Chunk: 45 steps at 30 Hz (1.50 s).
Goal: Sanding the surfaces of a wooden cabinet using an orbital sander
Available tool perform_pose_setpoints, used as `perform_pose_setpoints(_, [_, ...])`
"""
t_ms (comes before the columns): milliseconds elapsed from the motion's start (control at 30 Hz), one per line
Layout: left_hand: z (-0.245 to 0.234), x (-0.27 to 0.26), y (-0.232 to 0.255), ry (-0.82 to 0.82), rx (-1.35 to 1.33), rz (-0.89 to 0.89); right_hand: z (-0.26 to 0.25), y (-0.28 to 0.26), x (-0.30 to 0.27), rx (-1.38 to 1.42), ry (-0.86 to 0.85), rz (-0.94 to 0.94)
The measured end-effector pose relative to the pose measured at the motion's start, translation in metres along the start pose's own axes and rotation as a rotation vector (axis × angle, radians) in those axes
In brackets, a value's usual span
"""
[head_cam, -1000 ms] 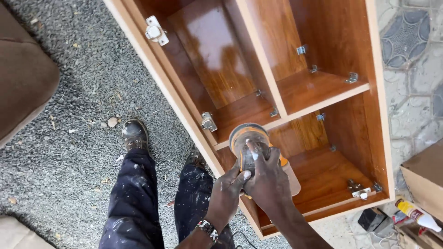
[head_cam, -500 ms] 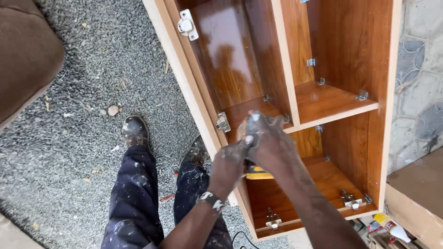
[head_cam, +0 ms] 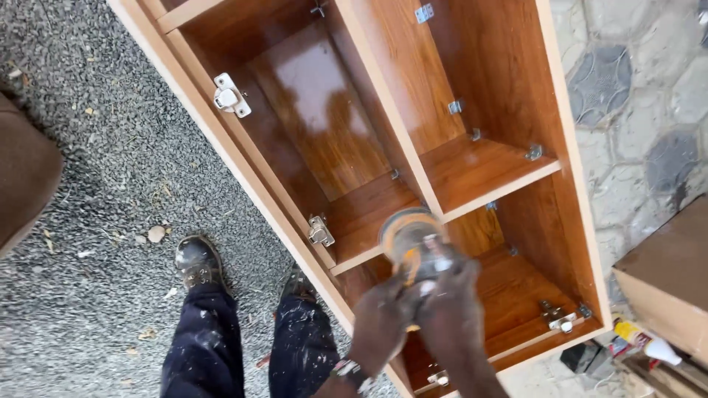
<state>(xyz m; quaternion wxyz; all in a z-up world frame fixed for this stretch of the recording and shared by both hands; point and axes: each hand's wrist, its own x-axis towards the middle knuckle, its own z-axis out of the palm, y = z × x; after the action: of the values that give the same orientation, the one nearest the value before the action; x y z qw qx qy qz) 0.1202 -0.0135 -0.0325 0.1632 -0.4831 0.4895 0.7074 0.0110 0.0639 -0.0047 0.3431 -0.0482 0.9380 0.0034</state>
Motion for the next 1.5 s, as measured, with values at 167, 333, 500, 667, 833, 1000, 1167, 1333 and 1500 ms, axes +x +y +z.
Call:
perform_pose_setpoints(167, [0.037, 0.01, 0.057, -0.139, -0.044, -0.003, -0.028, 0.08, 0.05, -0.327, 0.378, -0.664])
perform_pose_setpoints(333, [0.052, 0.005, 0.013, -0.193, -0.224, 0.16, -0.001, 0.123, 0.051, 0.255, 0.278, -0.632])
perform_pose_setpoints(500, [0.024, -0.015, -0.018, -0.005, -0.437, -0.207, 0.121, 0.177, 0.025, 0.298, 0.189, -0.814])
perform_pose_setpoints(667, [0.023, 0.009, -0.208, 0.236, 0.67, 0.682, 0.196, 0.17, 0.0, 0.204, 0.286, -1.107])
perform_pose_setpoints(833, [0.038, -0.013, -0.048, 0.065, -0.272, -0.16, 0.185, 0.168, 0.02, 0.254, 0.459, -1.123])
perform_pose_setpoints(1000, [0.086, 0.002, 0.04, -0.119, -0.215, 0.06, 0.111, 0.196, 0.087, 0.821, 0.112, -0.943])
perform_pose_setpoints(1167, [0.143, 0.035, 0.125, -0.195, -0.01, 0.071, 0.003, 0.216, 0.164, 0.293, 0.403, -0.974])
perform_pose_setpoints(1333, [0.164, 0.059, 0.153, -0.327, -0.068, 0.11, -0.096, 0.192, 0.179, 0.36, 0.471, -1.055])
perform_pose_setpoints(1500, [0.149, 0.077, 0.04, -0.062, 0.564, 1.231, -0.098, 0.161, 0.133, 0.124, 0.194, -0.5])
